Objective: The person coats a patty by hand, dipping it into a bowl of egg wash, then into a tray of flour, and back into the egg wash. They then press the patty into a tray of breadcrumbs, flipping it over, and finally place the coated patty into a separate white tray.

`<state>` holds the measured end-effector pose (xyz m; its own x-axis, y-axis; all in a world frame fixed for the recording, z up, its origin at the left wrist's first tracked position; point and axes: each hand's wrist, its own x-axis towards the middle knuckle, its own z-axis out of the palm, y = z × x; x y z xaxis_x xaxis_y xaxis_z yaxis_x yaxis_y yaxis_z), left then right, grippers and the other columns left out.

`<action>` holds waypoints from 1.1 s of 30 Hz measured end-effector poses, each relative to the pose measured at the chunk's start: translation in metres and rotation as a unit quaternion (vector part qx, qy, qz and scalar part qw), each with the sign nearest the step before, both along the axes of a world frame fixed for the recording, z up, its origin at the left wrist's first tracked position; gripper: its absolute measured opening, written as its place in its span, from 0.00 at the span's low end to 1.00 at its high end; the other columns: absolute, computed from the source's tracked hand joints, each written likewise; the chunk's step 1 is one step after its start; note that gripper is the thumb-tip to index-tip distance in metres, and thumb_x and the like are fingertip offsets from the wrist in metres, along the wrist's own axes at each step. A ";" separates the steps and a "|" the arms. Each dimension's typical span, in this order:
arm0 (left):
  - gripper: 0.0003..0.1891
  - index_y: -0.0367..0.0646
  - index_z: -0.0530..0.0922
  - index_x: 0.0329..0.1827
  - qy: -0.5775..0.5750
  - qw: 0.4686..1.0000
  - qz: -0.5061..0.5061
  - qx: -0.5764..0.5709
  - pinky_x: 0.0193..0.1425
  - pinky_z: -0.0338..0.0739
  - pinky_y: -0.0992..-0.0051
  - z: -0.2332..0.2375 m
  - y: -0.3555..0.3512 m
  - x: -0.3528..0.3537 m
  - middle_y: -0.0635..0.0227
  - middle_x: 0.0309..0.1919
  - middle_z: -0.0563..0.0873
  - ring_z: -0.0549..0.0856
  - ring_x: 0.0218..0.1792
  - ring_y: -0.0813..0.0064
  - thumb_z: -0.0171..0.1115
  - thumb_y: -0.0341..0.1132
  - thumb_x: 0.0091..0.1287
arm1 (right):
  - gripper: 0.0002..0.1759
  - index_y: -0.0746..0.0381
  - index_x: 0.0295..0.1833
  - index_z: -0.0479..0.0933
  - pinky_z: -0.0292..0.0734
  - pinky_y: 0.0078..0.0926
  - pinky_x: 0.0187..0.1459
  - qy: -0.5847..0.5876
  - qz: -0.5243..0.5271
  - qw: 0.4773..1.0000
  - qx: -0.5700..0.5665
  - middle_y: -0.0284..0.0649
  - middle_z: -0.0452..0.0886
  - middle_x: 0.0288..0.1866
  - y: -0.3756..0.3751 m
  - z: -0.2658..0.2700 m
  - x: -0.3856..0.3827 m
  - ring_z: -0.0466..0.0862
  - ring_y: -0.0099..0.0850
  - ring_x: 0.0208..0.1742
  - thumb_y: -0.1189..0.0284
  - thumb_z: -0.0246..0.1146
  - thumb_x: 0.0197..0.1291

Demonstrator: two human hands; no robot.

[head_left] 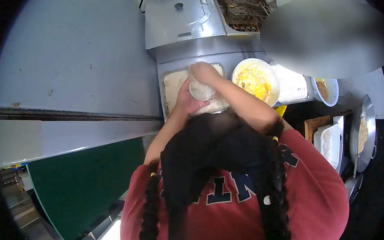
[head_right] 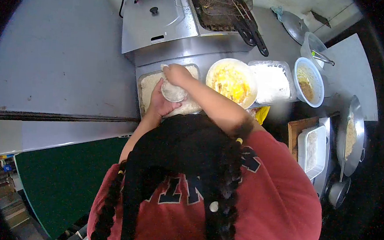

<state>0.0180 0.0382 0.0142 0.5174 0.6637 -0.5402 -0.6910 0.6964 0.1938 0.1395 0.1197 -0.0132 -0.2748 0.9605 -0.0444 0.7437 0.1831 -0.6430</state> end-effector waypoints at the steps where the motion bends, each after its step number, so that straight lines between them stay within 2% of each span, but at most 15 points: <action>1: 0.45 0.48 0.68 0.71 -0.172 0.971 -0.130 0.100 0.45 0.83 0.53 -0.038 0.016 -0.012 0.53 0.59 0.81 0.84 0.52 0.50 0.37 0.77 0.67 | 0.29 0.71 0.48 0.82 0.74 0.49 0.60 0.013 0.019 1.000 -0.004 0.64 0.82 0.51 -0.001 0.011 0.001 0.82 0.58 0.55 0.55 0.48 0.69; 2: 0.46 0.48 0.66 0.73 -0.334 0.887 -0.253 0.193 0.55 0.80 0.48 -0.058 0.024 -0.018 0.53 0.67 0.76 0.80 0.62 0.50 0.37 0.77 0.67 | 0.29 0.71 0.48 0.82 0.74 0.49 0.60 0.013 0.019 1.000 -0.005 0.64 0.82 0.51 -0.003 0.024 0.000 0.82 0.58 0.55 0.55 0.48 0.69; 6: 0.46 0.48 0.65 0.75 -0.367 0.863 -0.256 0.235 0.58 0.80 0.48 -0.041 0.012 -0.013 0.55 0.69 0.74 0.78 0.64 0.50 0.38 0.77 0.67 | 0.29 0.71 0.48 0.82 0.73 0.48 0.61 -0.031 0.077 0.996 -0.038 0.64 0.82 0.51 -0.016 0.022 -0.003 0.81 0.58 0.56 0.54 0.49 0.69; 8: 0.48 0.45 0.69 0.70 0.076 0.993 -0.035 0.079 0.34 0.86 0.59 0.022 -0.018 0.005 0.50 0.54 0.85 0.88 0.44 0.51 0.35 0.79 0.65 | 0.29 0.71 0.48 0.82 0.73 0.48 0.61 -0.023 0.041 0.998 -0.036 0.64 0.82 0.51 -0.016 -0.009 -0.002 0.81 0.58 0.56 0.54 0.49 0.68; 12: 0.51 0.42 0.69 0.69 0.078 0.996 0.006 0.051 0.25 0.85 0.65 0.008 -0.013 0.006 0.46 0.50 0.86 0.89 0.36 0.51 0.34 0.81 0.63 | 0.29 0.73 0.48 0.81 0.74 0.49 0.59 0.058 0.023 0.996 -0.061 0.64 0.82 0.50 0.003 -0.005 0.002 0.82 0.58 0.56 0.55 0.51 0.67; 14: 0.54 0.41 0.65 0.73 0.046 0.962 -0.196 0.186 0.35 0.89 0.60 -0.028 0.002 -0.017 0.42 0.58 0.81 0.88 0.45 0.49 0.33 0.82 0.63 | 0.29 0.74 0.48 0.81 0.74 0.49 0.59 0.094 0.039 0.988 -0.113 0.64 0.82 0.51 0.002 0.024 0.000 0.82 0.58 0.56 0.55 0.52 0.67; 15: 0.54 0.41 0.65 0.73 0.046 0.962 -0.196 0.185 0.35 0.89 0.60 -0.038 0.007 -0.021 0.42 0.58 0.81 0.88 0.45 0.49 0.33 0.82 0.63 | 0.30 0.75 0.48 0.81 0.74 0.49 0.59 0.047 0.164 0.984 -0.060 0.64 0.82 0.51 0.000 0.036 -0.002 0.82 0.58 0.56 0.55 0.52 0.67; 16: 0.54 0.41 0.64 0.73 -0.125 0.948 -0.218 0.198 0.36 0.89 0.59 -0.044 0.011 -0.022 0.43 0.60 0.79 0.88 0.47 0.48 0.33 0.81 0.63 | 0.30 0.75 0.48 0.81 0.74 0.49 0.59 -0.001 0.283 0.959 -0.006 0.65 0.82 0.51 0.001 0.034 -0.003 0.82 0.58 0.55 0.55 0.52 0.67; 17: 0.54 0.41 0.64 0.74 -0.292 0.905 -0.233 0.202 0.37 0.89 0.58 -0.050 0.011 -0.023 0.44 0.62 0.78 0.87 0.49 0.48 0.33 0.81 0.63 | 0.30 0.75 0.48 0.81 0.74 0.49 0.59 0.000 0.281 0.960 -0.008 0.65 0.82 0.51 -0.002 0.025 -0.006 0.82 0.58 0.55 0.55 0.52 0.67; 18: 0.54 0.41 0.64 0.74 -0.292 0.906 -0.233 0.200 0.37 0.89 0.58 -0.029 0.002 -0.021 0.44 0.62 0.78 0.87 0.49 0.48 0.33 0.81 0.63 | 0.30 0.74 0.48 0.82 0.74 0.48 0.59 0.009 0.182 0.983 -0.027 0.64 0.82 0.52 -0.002 -0.005 -0.010 0.82 0.58 0.55 0.55 0.51 0.67; 20: 0.52 0.40 0.66 0.71 0.045 0.979 -0.148 0.134 0.34 0.88 0.58 0.037 -0.022 -0.009 0.44 0.61 0.79 0.88 0.44 0.49 0.35 0.81 0.63 | 0.29 0.73 0.48 0.82 0.74 0.48 0.59 0.018 0.087 0.995 -0.046 0.63 0.82 0.52 -0.004 -0.024 -0.012 0.82 0.57 0.55 0.55 0.51 0.67; 22: 0.52 0.41 0.67 0.70 0.056 0.989 -0.089 0.101 0.35 0.88 0.57 0.034 -0.025 0.004 0.44 0.60 0.79 0.88 0.42 0.49 0.35 0.81 0.62 | 0.28 0.69 0.49 0.83 0.75 0.48 0.59 -0.012 -0.007 0.998 -0.064 0.62 0.82 0.52 -0.012 -0.018 -0.007 0.82 0.57 0.55 0.55 0.51 0.67; 24: 0.52 0.42 0.67 0.70 0.064 0.995 -0.032 0.069 0.36 0.88 0.55 0.024 -0.021 0.004 0.45 0.59 0.80 0.87 0.40 0.50 0.36 0.81 0.62 | 0.27 0.68 0.49 0.83 0.75 0.48 0.59 0.008 -0.003 0.999 -0.048 0.62 0.83 0.51 -0.014 -0.004 -0.004 0.83 0.57 0.54 0.55 0.51 0.67; 29: 0.48 0.46 0.66 0.73 -0.206 0.938 -0.230 0.158 0.45 0.87 0.46 -0.039 0.005 -0.029 0.52 0.57 0.81 0.86 0.44 0.49 0.37 0.78 0.65 | 0.17 0.64 0.47 0.83 0.76 0.48 0.56 0.037 0.107 0.992 -0.046 0.56 0.84 0.49 -0.003 0.013 -0.007 0.83 0.54 0.52 0.67 0.51 0.70; 33: 0.48 0.47 0.67 0.73 -0.163 0.945 -0.233 0.161 0.49 0.85 0.45 -0.017 -0.004 -0.027 0.53 0.60 0.80 0.85 0.51 0.48 0.37 0.79 0.65 | 0.21 0.65 0.49 0.83 0.76 0.47 0.56 -0.022 0.083 0.996 -0.022 0.59 0.84 0.48 -0.026 0.013 -0.014 0.83 0.55 0.52 0.60 0.52 0.68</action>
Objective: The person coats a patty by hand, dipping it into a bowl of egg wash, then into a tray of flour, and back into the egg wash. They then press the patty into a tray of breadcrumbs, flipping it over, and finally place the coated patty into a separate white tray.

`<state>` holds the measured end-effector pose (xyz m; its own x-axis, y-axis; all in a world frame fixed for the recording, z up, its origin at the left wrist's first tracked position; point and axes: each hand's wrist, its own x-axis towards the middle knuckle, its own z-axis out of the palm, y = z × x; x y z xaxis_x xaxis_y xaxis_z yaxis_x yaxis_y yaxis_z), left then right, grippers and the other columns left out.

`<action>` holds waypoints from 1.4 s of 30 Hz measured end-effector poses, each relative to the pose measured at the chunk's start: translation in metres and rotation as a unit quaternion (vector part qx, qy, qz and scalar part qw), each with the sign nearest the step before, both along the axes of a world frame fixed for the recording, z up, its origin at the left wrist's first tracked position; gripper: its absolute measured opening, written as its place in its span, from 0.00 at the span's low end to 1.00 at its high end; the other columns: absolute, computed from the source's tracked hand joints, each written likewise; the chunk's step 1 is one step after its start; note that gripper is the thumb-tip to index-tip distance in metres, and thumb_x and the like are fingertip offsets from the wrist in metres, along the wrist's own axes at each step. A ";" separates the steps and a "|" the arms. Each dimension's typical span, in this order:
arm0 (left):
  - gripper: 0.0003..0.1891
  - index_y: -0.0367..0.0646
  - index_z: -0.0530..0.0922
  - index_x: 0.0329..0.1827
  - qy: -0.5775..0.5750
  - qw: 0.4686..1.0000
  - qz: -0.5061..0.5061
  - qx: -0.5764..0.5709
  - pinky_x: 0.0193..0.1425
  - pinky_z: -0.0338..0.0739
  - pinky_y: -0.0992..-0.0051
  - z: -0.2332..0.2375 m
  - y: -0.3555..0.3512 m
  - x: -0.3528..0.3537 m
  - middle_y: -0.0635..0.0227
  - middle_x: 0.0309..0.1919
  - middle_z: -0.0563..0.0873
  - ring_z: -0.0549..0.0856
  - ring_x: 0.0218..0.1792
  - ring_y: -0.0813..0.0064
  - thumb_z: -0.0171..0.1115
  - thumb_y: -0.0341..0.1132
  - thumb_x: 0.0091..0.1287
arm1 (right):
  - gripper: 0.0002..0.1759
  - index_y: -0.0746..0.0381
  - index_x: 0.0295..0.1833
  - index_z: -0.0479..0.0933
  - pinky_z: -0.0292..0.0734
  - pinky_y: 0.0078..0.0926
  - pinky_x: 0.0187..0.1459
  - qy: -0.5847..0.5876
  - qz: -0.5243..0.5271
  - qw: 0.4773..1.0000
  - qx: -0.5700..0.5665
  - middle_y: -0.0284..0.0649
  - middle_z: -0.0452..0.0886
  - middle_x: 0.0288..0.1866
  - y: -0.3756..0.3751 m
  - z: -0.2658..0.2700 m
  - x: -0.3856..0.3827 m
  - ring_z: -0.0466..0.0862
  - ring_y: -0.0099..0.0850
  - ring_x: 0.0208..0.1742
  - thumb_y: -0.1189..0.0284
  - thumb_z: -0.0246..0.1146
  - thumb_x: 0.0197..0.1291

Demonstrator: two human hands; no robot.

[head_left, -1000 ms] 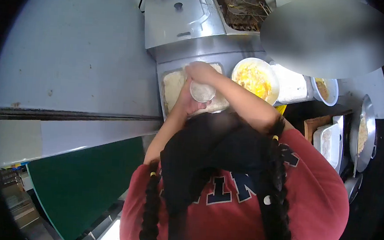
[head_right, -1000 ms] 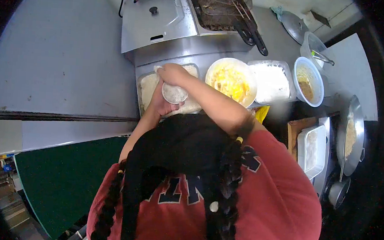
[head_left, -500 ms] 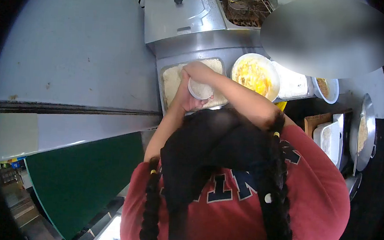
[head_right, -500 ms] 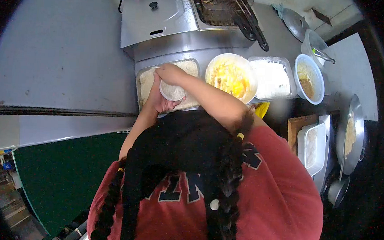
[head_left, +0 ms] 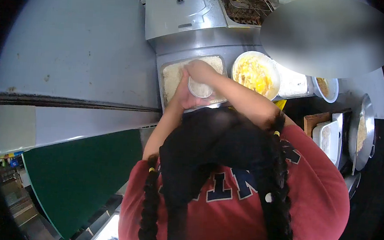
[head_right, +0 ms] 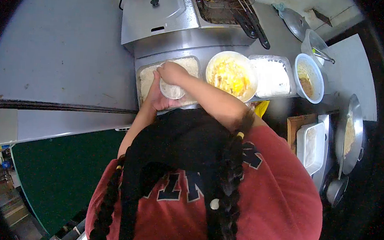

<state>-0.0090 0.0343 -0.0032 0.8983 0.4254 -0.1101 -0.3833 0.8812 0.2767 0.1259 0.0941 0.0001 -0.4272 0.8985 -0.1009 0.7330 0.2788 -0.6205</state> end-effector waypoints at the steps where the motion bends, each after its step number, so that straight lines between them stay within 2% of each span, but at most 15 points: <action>1: 0.48 0.46 0.66 0.73 0.101 0.992 0.073 -0.003 0.52 0.84 0.45 0.007 -0.006 0.008 0.53 0.62 0.79 0.84 0.54 0.47 0.37 0.78 0.65 | 0.25 0.66 0.48 0.83 0.76 0.48 0.55 0.027 -0.039 0.999 0.014 0.61 0.84 0.46 -0.004 -0.002 -0.001 0.84 0.56 0.50 0.55 0.52 0.67; 2: 0.48 0.46 0.66 0.73 0.200 0.969 0.146 -0.006 0.55 0.83 0.44 0.014 -0.010 0.012 0.52 0.63 0.78 0.82 0.57 0.47 0.36 0.78 0.66 | 0.25 0.66 0.48 0.83 0.76 0.48 0.55 0.027 -0.038 0.999 0.014 0.61 0.84 0.46 -0.004 -0.004 -0.002 0.84 0.56 0.50 0.55 0.52 0.67; 5: 0.44 0.43 0.65 0.74 0.146 0.965 0.208 -0.066 0.63 0.76 0.41 0.019 -0.012 0.005 0.53 0.67 0.75 0.76 0.66 0.45 0.37 0.72 0.71 | 0.21 0.65 0.52 0.82 0.77 0.47 0.56 0.103 -0.094 0.989 0.046 0.61 0.84 0.45 0.001 0.005 0.004 0.84 0.54 0.50 0.60 0.54 0.67; 8: 0.40 0.41 0.65 0.74 0.109 0.953 0.272 -0.077 0.65 0.73 0.40 0.024 -0.014 -0.014 0.51 0.69 0.73 0.73 0.69 0.44 0.37 0.66 0.73 | 0.18 0.64 0.55 0.80 0.78 0.46 0.57 0.144 -0.115 0.978 -0.101 0.60 0.84 0.48 0.001 0.019 0.031 0.84 0.52 0.53 0.67 0.59 0.63; 10: 0.40 0.39 0.65 0.74 0.114 0.942 0.306 -0.078 0.68 0.70 0.41 0.032 -0.015 -0.025 0.46 0.71 0.70 0.69 0.72 0.41 0.37 0.64 0.72 | 0.20 0.63 0.55 0.80 0.79 0.45 0.57 -0.066 0.012 0.994 0.081 0.57 0.83 0.49 -0.003 -0.011 0.046 0.84 0.50 0.52 0.71 0.65 0.56; 12: 0.37 0.40 0.68 0.72 0.066 0.945 0.307 -0.091 0.72 0.60 0.39 0.019 -0.011 -0.042 0.42 0.70 0.71 0.68 0.71 0.34 0.37 0.59 0.72 | 0.22 0.62 0.55 0.80 0.78 0.46 0.57 -0.067 -0.010 0.991 0.120 0.57 0.82 0.50 -0.039 -0.009 0.045 0.84 0.50 0.52 0.70 0.67 0.53; 14: 0.36 0.40 0.70 0.71 0.079 0.939 0.326 -0.077 0.70 0.64 0.40 0.021 -0.012 -0.046 0.39 0.68 0.72 0.68 0.70 0.33 0.36 0.58 0.71 | 0.24 0.60 0.55 0.80 0.78 0.46 0.57 -0.065 -0.028 0.985 0.159 0.56 0.82 0.51 -0.053 -0.005 0.042 0.84 0.51 0.52 0.69 0.70 0.50; 23: 0.37 0.41 0.69 0.72 0.128 0.927 0.339 -0.095 0.71 0.63 0.40 0.014 -0.013 -0.050 0.44 0.70 0.71 0.67 0.72 0.38 0.36 0.60 0.71 | 0.23 0.61 0.52 0.85 0.80 0.33 0.51 0.122 -0.102 0.982 -0.098 0.52 0.87 0.45 -0.030 0.038 0.045 0.87 0.42 0.46 0.72 0.69 0.46; 26: 0.36 0.41 0.67 0.73 0.137 0.918 0.367 -0.058 0.72 0.62 0.39 0.011 -0.016 -0.040 0.48 0.69 0.72 0.69 0.72 0.43 0.38 0.59 0.72 | 0.22 0.60 0.52 0.85 0.79 0.33 0.52 0.221 -0.013 0.971 -0.090 0.51 0.87 0.45 -0.028 0.067 0.031 0.87 0.41 0.47 0.74 0.67 0.48; 28: 0.35 0.43 0.64 0.75 0.362 0.824 0.341 0.271 0.73 0.62 0.38 0.020 -0.022 -0.031 0.51 0.70 0.71 0.70 0.72 0.48 0.40 0.58 0.73 | 0.21 0.59 0.52 0.85 0.79 0.33 0.54 0.212 0.015 0.976 -0.049 0.50 0.88 0.45 -0.029 0.076 0.019 0.87 0.40 0.47 0.77 0.64 0.49; 29: 0.35 0.43 0.64 0.75 0.362 0.825 0.340 0.271 0.73 0.62 0.38 0.025 -0.021 -0.026 0.51 0.70 0.71 0.70 0.72 0.48 0.40 0.58 0.73 | 0.20 0.59 0.51 0.85 0.79 0.33 0.54 0.202 0.023 0.978 -0.044 0.50 0.87 0.45 -0.028 0.081 0.015 0.87 0.42 0.47 0.78 0.64 0.49; 31: 0.33 0.45 0.63 0.75 0.089 0.949 0.304 -0.011 0.72 0.65 0.39 0.029 -0.016 -0.019 0.54 0.72 0.70 0.70 0.72 0.50 0.41 0.56 0.74 | 0.20 0.59 0.50 0.86 0.79 0.34 0.54 0.191 0.031 0.980 -0.041 0.50 0.87 0.45 -0.027 0.090 0.007 0.87 0.43 0.47 0.79 0.64 0.49; 33: 0.32 0.46 0.64 0.75 0.056 0.958 0.279 -0.030 0.71 0.66 0.40 0.022 -0.012 -0.016 0.55 0.72 0.70 0.70 0.72 0.50 0.40 0.55 0.75 | 0.20 0.61 0.52 0.85 0.79 0.33 0.55 0.109 0.021 0.994 -0.004 0.50 0.87 0.46 -0.022 0.095 0.002 0.87 0.40 0.48 0.80 0.64 0.50; 38: 0.30 0.47 0.66 0.74 0.014 0.962 0.248 -0.110 0.70 0.69 0.41 0.017 -0.010 -0.006 0.54 0.72 0.70 0.70 0.72 0.50 0.40 0.54 0.75 | 0.17 0.59 0.48 0.86 0.80 0.36 0.52 0.111 0.010 0.993 0.031 0.51 0.87 0.45 -0.019 0.108 0.000 0.87 0.44 0.46 0.75 0.68 0.50; 42: 0.35 0.48 0.67 0.72 0.051 0.972 0.213 -0.082 0.53 0.82 0.50 0.014 -0.006 -0.003 0.57 0.66 0.77 0.80 0.61 0.50 0.38 0.64 0.74 | 0.16 0.61 0.48 0.86 0.80 0.35 0.51 0.103 -0.026 0.994 0.013 0.52 0.87 0.44 -0.007 0.093 0.001 0.88 0.41 0.46 0.68 0.67 0.54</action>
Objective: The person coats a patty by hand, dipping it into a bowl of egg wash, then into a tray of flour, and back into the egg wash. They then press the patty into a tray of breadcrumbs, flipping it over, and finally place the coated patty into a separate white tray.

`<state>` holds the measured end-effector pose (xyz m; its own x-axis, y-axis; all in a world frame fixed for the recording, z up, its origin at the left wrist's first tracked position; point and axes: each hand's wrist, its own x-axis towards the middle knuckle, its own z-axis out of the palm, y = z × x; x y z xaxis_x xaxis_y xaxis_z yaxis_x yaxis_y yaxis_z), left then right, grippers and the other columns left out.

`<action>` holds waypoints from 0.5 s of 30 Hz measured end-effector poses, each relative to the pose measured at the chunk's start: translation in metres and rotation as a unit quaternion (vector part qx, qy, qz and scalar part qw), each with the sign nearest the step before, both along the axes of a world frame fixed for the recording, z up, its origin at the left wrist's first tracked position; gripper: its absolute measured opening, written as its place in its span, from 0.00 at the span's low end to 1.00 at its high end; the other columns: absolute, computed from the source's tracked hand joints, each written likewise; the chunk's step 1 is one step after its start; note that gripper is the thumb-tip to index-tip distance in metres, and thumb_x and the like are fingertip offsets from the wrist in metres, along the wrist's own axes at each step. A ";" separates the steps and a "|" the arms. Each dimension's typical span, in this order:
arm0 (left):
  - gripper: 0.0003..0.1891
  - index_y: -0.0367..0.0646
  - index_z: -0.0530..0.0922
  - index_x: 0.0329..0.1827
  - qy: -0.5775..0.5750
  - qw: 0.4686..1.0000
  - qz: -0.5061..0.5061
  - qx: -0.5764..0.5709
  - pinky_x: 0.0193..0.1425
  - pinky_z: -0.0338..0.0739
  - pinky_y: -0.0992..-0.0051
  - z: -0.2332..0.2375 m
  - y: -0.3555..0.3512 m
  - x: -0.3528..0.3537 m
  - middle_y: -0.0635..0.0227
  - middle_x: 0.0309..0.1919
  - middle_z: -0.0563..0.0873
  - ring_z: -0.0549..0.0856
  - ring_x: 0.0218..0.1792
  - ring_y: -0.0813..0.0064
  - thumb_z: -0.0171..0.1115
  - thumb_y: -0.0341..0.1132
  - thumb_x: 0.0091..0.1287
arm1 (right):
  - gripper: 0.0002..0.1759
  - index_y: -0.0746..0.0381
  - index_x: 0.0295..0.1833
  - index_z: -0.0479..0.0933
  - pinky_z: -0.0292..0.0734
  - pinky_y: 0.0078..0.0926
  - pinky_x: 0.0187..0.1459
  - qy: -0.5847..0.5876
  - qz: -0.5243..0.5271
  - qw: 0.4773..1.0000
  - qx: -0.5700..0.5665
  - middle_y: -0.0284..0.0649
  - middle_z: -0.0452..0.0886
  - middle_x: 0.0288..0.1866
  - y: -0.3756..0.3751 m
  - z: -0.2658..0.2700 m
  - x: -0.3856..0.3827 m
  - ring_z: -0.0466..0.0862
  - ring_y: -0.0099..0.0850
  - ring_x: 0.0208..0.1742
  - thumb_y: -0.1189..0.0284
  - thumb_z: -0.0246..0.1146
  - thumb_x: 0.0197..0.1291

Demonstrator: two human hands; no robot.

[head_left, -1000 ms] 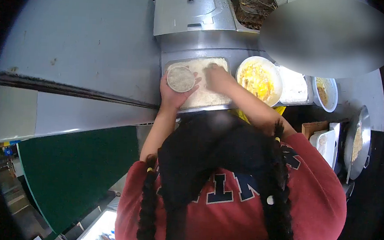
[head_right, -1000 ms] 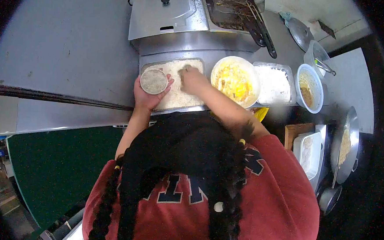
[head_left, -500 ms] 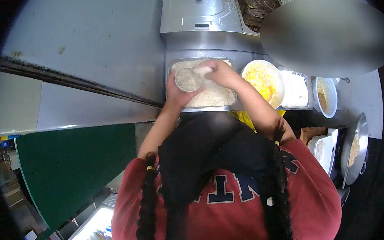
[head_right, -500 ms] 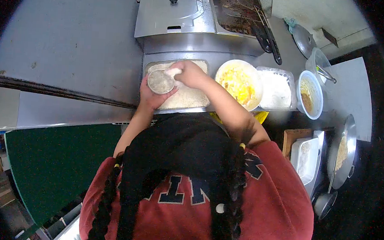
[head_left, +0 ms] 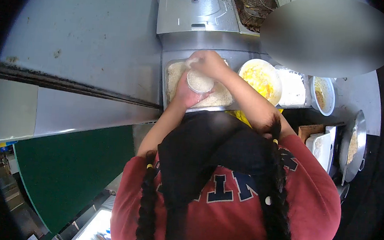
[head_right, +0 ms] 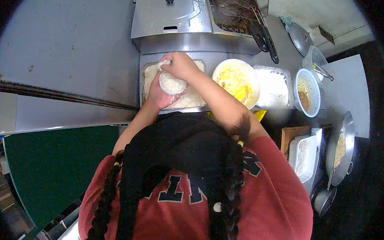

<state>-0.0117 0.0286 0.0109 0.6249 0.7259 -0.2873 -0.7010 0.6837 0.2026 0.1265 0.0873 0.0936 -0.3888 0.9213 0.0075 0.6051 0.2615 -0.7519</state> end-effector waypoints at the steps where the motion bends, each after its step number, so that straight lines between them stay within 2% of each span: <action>1: 0.37 0.49 0.68 0.71 0.011 1.000 -0.019 0.015 0.44 0.87 0.55 0.000 0.001 0.001 0.58 0.62 0.79 0.85 0.55 0.51 0.38 0.68 0.73 | 0.16 0.61 0.48 0.86 0.80 0.35 0.51 0.000 0.000 1.000 0.000 0.52 0.87 0.44 0.001 -0.010 -0.002 0.88 0.41 0.46 0.68 0.67 0.54; 2: 0.37 0.49 0.68 0.71 0.011 1.000 -0.020 0.015 0.44 0.87 0.55 0.000 0.002 0.002 0.58 0.62 0.79 0.85 0.55 0.51 0.38 0.68 0.73 | 0.17 0.63 0.48 0.85 0.79 0.37 0.52 0.010 -0.031 0.999 -0.014 0.54 0.87 0.44 0.000 -0.021 -0.005 0.87 0.43 0.46 0.65 0.64 0.58; 4: 0.40 0.49 0.71 0.68 0.034 0.999 -0.022 0.029 0.28 0.85 0.65 0.005 0.004 0.007 0.60 0.54 0.84 0.88 0.42 0.54 0.35 0.73 0.70 | 0.19 0.65 0.48 0.85 0.79 0.40 0.52 0.022 -0.061 0.998 -0.028 0.56 0.86 0.45 0.001 -0.040 -0.012 0.87 0.46 0.47 0.62 0.62 0.61; 6: 0.41 0.50 0.72 0.67 0.066 0.997 -0.030 0.011 0.25 0.84 0.67 0.015 0.004 0.010 0.60 0.52 0.85 0.88 0.38 0.55 0.34 0.74 0.70 | 0.28 0.66 0.46 0.85 0.79 0.46 0.53 -0.084 -0.050 0.993 -0.071 0.58 0.85 0.44 0.003 -0.059 -0.015 0.85 0.55 0.47 0.50 0.56 0.65; 7: 0.41 0.50 0.73 0.66 0.097 0.995 -0.036 -0.007 0.22 0.82 0.69 0.016 0.003 0.010 0.61 0.49 0.86 0.88 0.35 0.56 0.33 0.75 0.70 | 0.27 0.65 0.46 0.85 0.78 0.48 0.54 -0.093 -0.010 0.996 0.004 0.58 0.85 0.45 0.002 -0.067 -0.016 0.85 0.56 0.47 0.52 0.53 0.67; 8: 0.41 0.50 0.73 0.66 0.098 0.995 -0.034 -0.009 0.22 0.82 0.69 0.016 0.003 0.011 0.61 0.49 0.86 0.88 0.35 0.56 0.33 0.75 0.70 | 0.27 0.65 0.46 0.85 0.78 0.48 0.54 -0.092 -0.008 0.996 0.002 0.58 0.85 0.45 0.001 -0.074 -0.013 0.85 0.56 0.47 0.52 0.53 0.67; 10: 0.42 0.51 0.74 0.64 0.137 0.989 -0.047 0.005 0.20 0.78 0.72 0.012 0.004 0.013 0.60 0.47 0.87 0.87 0.32 0.58 0.32 0.76 0.69 | 0.26 0.68 0.49 0.81 0.72 0.53 0.60 -0.103 -0.079 0.986 -0.107 0.62 0.81 0.52 -0.012 -0.034 -0.014 0.80 0.60 0.55 0.57 0.47 0.72; 14: 0.43 0.52 0.75 0.63 0.137 0.989 -0.057 0.015 0.18 0.75 0.73 0.004 0.012 0.009 0.59 0.47 0.86 0.86 0.30 0.58 0.32 0.77 0.68 | 0.25 0.68 0.49 0.81 0.73 0.51 0.59 -0.111 -0.065 0.990 -0.066 0.62 0.81 0.54 0.005 -0.047 -0.004 0.80 0.58 0.55 0.57 0.49 0.72; 15: 0.42 0.52 0.75 0.64 0.097 0.989 -0.101 0.043 0.18 0.75 0.74 -0.005 0.015 0.001 0.59 0.48 0.86 0.86 0.29 0.57 0.32 0.77 0.68 | 0.24 0.68 0.49 0.81 0.74 0.50 0.59 -0.080 0.012 0.995 -0.058 0.61 0.81 0.54 0.024 -0.064 0.003 0.80 0.58 0.55 0.58 0.49 0.71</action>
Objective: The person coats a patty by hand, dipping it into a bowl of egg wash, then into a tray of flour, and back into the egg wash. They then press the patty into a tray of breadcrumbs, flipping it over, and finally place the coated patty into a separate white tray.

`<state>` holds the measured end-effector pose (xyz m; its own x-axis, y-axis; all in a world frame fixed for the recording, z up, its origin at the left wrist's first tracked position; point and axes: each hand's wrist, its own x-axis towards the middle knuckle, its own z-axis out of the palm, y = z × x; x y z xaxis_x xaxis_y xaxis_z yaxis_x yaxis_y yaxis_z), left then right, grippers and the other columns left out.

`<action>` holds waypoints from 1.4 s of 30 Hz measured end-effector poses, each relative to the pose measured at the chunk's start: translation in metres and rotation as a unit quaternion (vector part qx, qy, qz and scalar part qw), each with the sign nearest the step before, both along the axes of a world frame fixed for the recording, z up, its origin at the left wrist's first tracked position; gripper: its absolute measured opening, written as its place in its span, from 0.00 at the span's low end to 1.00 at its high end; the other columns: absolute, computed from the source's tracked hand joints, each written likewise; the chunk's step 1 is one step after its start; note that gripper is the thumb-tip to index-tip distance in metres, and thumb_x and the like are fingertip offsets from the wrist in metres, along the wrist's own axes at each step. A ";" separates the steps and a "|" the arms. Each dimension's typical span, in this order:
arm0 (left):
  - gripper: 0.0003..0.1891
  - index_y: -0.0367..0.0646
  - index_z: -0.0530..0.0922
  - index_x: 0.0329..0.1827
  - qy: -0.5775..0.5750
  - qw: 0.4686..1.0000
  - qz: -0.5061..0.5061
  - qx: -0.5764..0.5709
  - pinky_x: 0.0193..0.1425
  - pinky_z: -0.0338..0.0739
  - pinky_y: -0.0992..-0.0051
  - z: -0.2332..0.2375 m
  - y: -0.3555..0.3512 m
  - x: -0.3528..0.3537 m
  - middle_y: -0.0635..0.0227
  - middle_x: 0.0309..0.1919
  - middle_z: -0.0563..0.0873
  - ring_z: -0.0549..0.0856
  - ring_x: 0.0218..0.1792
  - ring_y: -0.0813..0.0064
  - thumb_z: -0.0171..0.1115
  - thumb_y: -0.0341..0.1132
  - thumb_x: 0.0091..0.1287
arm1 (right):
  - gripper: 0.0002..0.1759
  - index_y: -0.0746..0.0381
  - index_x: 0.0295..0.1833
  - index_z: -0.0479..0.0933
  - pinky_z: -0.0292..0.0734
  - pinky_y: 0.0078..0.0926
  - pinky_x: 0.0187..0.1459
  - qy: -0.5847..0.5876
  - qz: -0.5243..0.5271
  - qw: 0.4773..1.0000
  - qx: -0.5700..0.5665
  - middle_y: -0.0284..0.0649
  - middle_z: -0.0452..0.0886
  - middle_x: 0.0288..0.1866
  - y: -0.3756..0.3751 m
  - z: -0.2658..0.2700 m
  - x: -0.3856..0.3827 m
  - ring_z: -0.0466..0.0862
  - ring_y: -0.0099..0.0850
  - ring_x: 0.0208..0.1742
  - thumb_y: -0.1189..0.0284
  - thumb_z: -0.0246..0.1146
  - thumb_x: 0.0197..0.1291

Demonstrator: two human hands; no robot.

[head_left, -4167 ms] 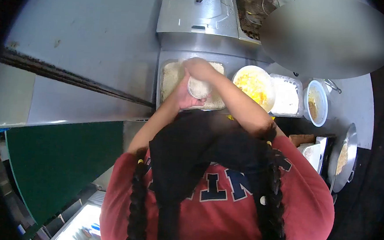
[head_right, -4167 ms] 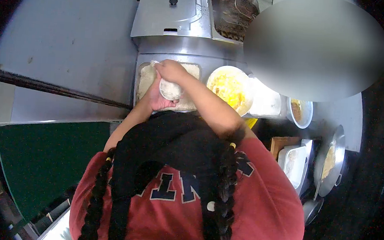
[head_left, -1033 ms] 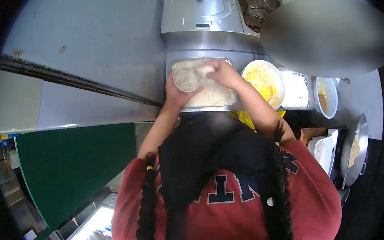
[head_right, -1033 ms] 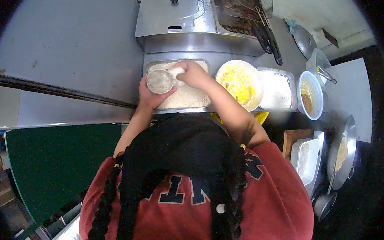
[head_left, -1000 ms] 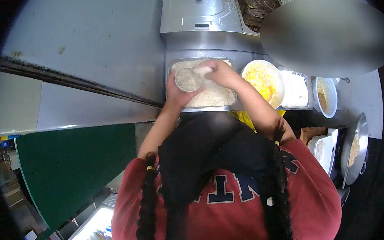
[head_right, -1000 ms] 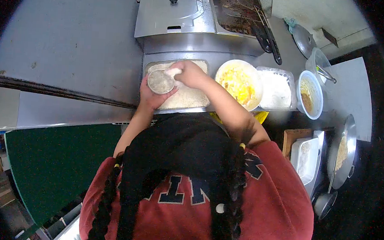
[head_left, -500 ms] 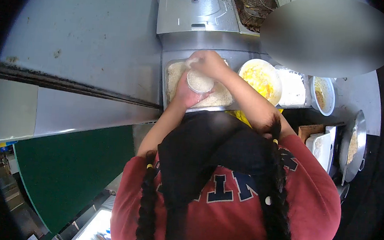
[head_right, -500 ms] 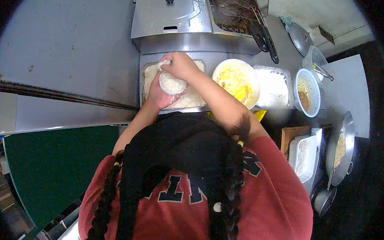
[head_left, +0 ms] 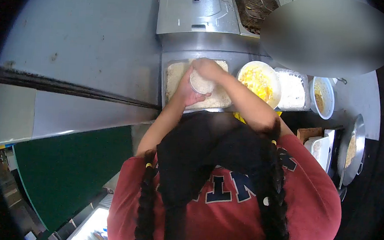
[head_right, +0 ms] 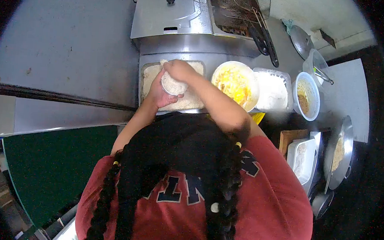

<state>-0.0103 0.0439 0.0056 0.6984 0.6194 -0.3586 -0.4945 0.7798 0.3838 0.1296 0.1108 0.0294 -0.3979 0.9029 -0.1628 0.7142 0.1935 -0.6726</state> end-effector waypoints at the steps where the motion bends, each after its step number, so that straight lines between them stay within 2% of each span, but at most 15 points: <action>1: 0.42 0.52 0.75 0.64 -0.040 0.998 -0.048 0.019 0.18 0.75 0.74 -0.004 0.002 -0.007 0.58 0.48 0.86 0.86 0.28 0.56 0.33 0.76 0.68 | 0.24 0.68 0.48 0.81 0.74 0.49 0.59 0.037 0.074 0.997 0.000 0.61 0.81 0.54 0.003 0.010 -0.002 0.81 0.57 0.55 0.59 0.49 0.71; 2: 0.42 0.52 0.75 0.64 -0.039 0.998 -0.046 0.018 0.18 0.75 0.74 -0.008 0.004 -0.013 0.58 0.48 0.86 0.86 0.28 0.56 0.33 0.76 0.68 | 0.22 0.68 0.47 0.82 0.74 0.49 0.58 0.066 -0.014 0.991 -0.119 0.61 0.81 0.54 0.002 0.019 -0.001 0.81 0.56 0.55 0.62 0.49 0.71; 5: 0.39 0.51 0.74 0.67 -0.130 0.987 -0.092 0.029 0.26 0.81 0.68 -0.006 0.010 -0.014 0.57 0.52 0.86 0.88 0.36 0.52 0.36 0.73 0.70 | 0.22 0.68 0.47 0.82 0.75 0.49 0.57 -0.044 0.024 0.999 -0.001 0.61 0.82 0.53 -0.004 0.024 -0.006 0.81 0.57 0.55 0.63 0.48 0.71; 11: 0.40 0.50 0.72 0.69 -0.023 0.986 0.133 -0.095 0.40 0.83 0.58 0.043 -0.017 0.010 0.59 0.57 0.84 0.87 0.51 0.51 0.38 0.72 0.70 | 0.22 0.66 0.48 0.82 0.75 0.48 0.55 -0.007 -0.091 0.996 -0.018 0.61 0.83 0.50 -0.011 0.004 -0.001 0.82 0.55 0.53 0.62 0.48 0.71; 14: 0.40 0.49 0.70 0.71 -0.043 0.989 0.096 -0.108 0.47 0.83 0.52 0.005 -0.009 0.008 0.57 0.61 0.82 0.85 0.54 0.48 0.38 0.72 0.71 | 0.21 0.65 0.48 0.82 0.76 0.47 0.55 0.111 -0.008 0.989 -0.096 0.60 0.83 0.50 0.004 0.011 0.008 0.82 0.55 0.52 0.63 0.48 0.70; 16: 0.40 0.48 0.67 0.74 -0.302 0.942 -0.142 0.015 0.61 0.76 0.43 -0.035 0.013 -0.002 0.54 0.66 0.77 0.79 0.62 0.45 0.38 0.70 0.72 | 0.21 0.66 0.48 0.82 0.76 0.47 0.54 0.046 0.044 0.997 -0.051 0.60 0.83 0.50 0.023 -0.010 0.010 0.82 0.56 0.52 0.62 0.48 0.71; 20: 0.38 0.48 0.67 0.74 -0.280 0.949 -0.139 0.043 0.62 0.73 0.42 -0.015 0.011 -0.001 0.54 0.67 0.76 0.78 0.63 0.46 0.38 0.68 0.73 | 0.28 0.70 0.46 0.84 0.75 0.47 0.57 0.009 0.020 0.998 0.053 0.63 0.84 0.47 0.016 -0.046 0.005 0.83 0.58 0.51 0.53 0.52 0.68; 22: 0.37 0.48 0.70 0.70 0.007 0.994 0.073 -0.084 0.54 0.79 0.46 0.057 -0.016 0.016 0.56 0.62 0.79 0.81 0.57 0.50 0.38 0.69 0.73 | 0.28 0.70 0.46 0.84 0.75 0.47 0.57 0.042 -0.067 0.997 0.012 0.63 0.84 0.47 0.001 -0.038 0.004 0.83 0.57 0.51 0.53 0.52 0.68; 26: 0.37 0.49 0.71 0.69 -0.047 0.988 0.107 -0.101 0.53 0.80 0.46 0.029 -0.018 0.020 0.58 0.60 0.81 0.82 0.55 0.52 0.38 0.69 0.73 | 0.29 0.71 0.47 0.83 0.74 0.47 0.59 0.051 -0.148 0.988 -0.005 0.64 0.83 0.48 -0.013 -0.009 0.006 0.82 0.57 0.53 0.53 0.52 0.69; 28: 0.39 0.47 0.70 0.69 -0.076 0.996 0.041 -0.029 0.34 0.85 0.58 0.003 -0.007 0.016 0.54 0.55 0.83 0.87 0.47 0.49 0.40 0.70 0.71 | 0.30 0.72 0.47 0.83 0.74 0.47 0.59 0.069 -0.094 0.993 -0.008 0.63 0.83 0.48 -0.011 0.013 0.007 0.82 0.57 0.54 0.53 0.52 0.69; 29: 0.39 0.47 0.70 0.69 -0.075 0.996 0.039 -0.029 0.34 0.85 0.58 -0.010 -0.002 0.013 0.54 0.55 0.83 0.87 0.47 0.49 0.40 0.70 0.71 | 0.30 0.73 0.46 0.82 0.74 0.47 0.59 0.086 -0.035 0.996 -0.012 0.63 0.83 0.48 -0.012 0.022 0.006 0.82 0.56 0.54 0.53 0.52 0.69; 31: 0.41 0.47 0.70 0.70 -0.261 0.956 -0.134 0.022 0.59 0.78 0.41 -0.029 0.009 0.007 0.57 0.61 0.80 0.81 0.58 0.50 0.37 0.73 0.70 | 0.30 0.73 0.46 0.82 0.74 0.48 0.59 0.062 -0.043 0.997 -0.009 0.62 0.83 0.48 -0.012 0.008 -0.001 0.82 0.56 0.55 0.53 0.51 0.70; 35: 0.44 0.47 0.68 0.71 -0.188 0.975 -0.112 0.025 0.58 0.80 0.44 -0.002 -0.006 0.004 0.56 0.63 0.78 0.81 0.60 0.50 0.37 0.75 0.69 | 0.30 0.69 0.46 0.84 0.74 0.49 0.59 0.007 -0.075 0.992 0.100 0.61 0.84 0.47 -0.007 -0.056 0.000 0.82 0.57 0.54 0.53 0.49 0.70; 37: 0.46 0.47 0.65 0.73 0.034 0.998 0.057 -0.023 0.56 0.82 0.48 0.032 -0.022 0.017 0.54 0.67 0.75 0.79 0.63 0.50 0.37 0.77 0.68 | 0.29 0.68 0.46 0.84 0.74 0.49 0.59 0.027 -0.127 0.991 0.039 0.61 0.84 0.47 -0.016 -0.031 0.003 0.83 0.57 0.54 0.52 0.49 0.70; 42: 0.48 0.48 0.61 0.76 -0.041 0.996 0.072 -0.014 0.59 0.80 0.46 0.014 -0.017 0.021 0.53 0.71 0.71 0.75 0.68 0.50 0.37 0.79 0.66 | 0.28 0.67 0.46 0.84 0.75 0.50 0.59 0.057 -0.146 0.987 0.042 0.62 0.84 0.46 -0.023 0.018 -0.002 0.83 0.56 0.53 0.53 0.50 0.69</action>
<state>0.0102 0.0272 0.0198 0.6315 0.7055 -0.3217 -0.6307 0.7087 0.3162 0.1279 0.0874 0.0479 -0.1294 0.9902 -0.0520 0.6682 0.0483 -0.7424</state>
